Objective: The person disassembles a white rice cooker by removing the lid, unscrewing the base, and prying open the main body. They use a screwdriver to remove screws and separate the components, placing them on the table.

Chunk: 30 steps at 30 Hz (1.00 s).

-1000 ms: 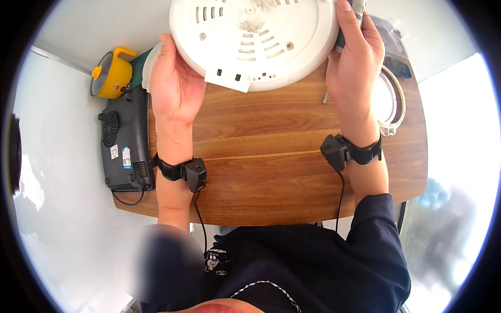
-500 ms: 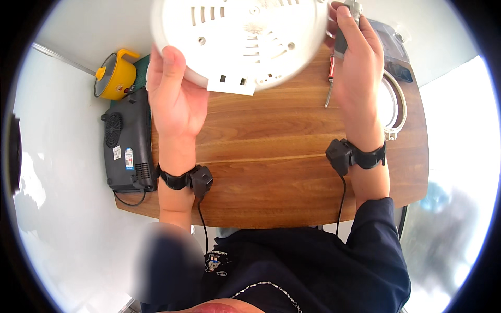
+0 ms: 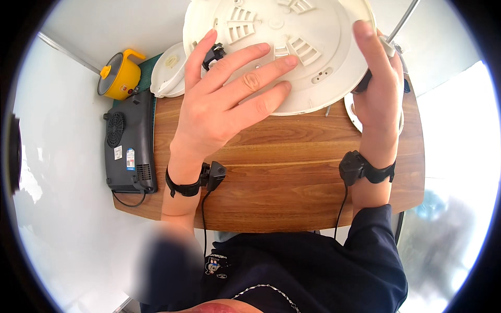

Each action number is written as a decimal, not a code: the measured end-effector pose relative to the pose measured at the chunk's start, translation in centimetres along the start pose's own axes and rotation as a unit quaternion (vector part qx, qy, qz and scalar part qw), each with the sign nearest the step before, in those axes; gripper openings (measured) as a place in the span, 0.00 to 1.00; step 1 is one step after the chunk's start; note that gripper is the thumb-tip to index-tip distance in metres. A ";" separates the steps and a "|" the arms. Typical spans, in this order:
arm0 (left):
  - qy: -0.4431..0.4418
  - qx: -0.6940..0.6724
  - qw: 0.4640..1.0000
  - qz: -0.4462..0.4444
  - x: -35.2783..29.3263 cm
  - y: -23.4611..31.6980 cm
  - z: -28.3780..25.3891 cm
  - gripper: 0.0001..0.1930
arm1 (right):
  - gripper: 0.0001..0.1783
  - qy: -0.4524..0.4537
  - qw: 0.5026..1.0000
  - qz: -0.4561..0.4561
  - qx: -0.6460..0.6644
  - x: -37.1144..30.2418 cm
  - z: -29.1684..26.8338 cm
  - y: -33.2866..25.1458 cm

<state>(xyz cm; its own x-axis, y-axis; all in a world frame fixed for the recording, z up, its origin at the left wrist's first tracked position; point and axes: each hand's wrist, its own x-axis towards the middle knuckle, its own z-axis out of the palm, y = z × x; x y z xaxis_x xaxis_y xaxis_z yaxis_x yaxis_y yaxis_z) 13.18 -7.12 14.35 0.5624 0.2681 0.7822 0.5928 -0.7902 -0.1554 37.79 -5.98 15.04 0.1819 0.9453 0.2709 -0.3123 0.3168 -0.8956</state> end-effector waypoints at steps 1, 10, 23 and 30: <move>-0.007 -0.026 1.000 -0.003 0.1 -0.1 -0.1 0.12 | 0.27 -0.005 1.000 -0.006 -0.022 0.1 -0.2 -0.3; 0.157 -0.203 0.920 -0.295 -2.0 -4.5 1.9 0.24 | 0.22 0.058 0.967 -0.126 -0.213 0.2 0.9 0.4; -0.042 -0.020 0.944 -0.327 -2.3 -2.5 3.6 0.25 | 0.20 0.040 0.958 -0.160 -0.234 -0.2 1.6 1.5; 0.090 -0.230 0.874 -0.417 -1.9 -2.3 4.0 0.25 | 0.20 0.038 0.959 -0.186 -0.210 -0.6 1.8 1.9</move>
<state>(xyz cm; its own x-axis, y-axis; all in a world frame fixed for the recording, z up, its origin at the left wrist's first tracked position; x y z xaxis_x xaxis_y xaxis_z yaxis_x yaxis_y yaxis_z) 13.04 -3.66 10.81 -0.0802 0.7989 0.5961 0.4354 -0.5099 0.7419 35.38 -5.81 13.82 0.2795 0.7597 0.5871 0.1872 0.5566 -0.8094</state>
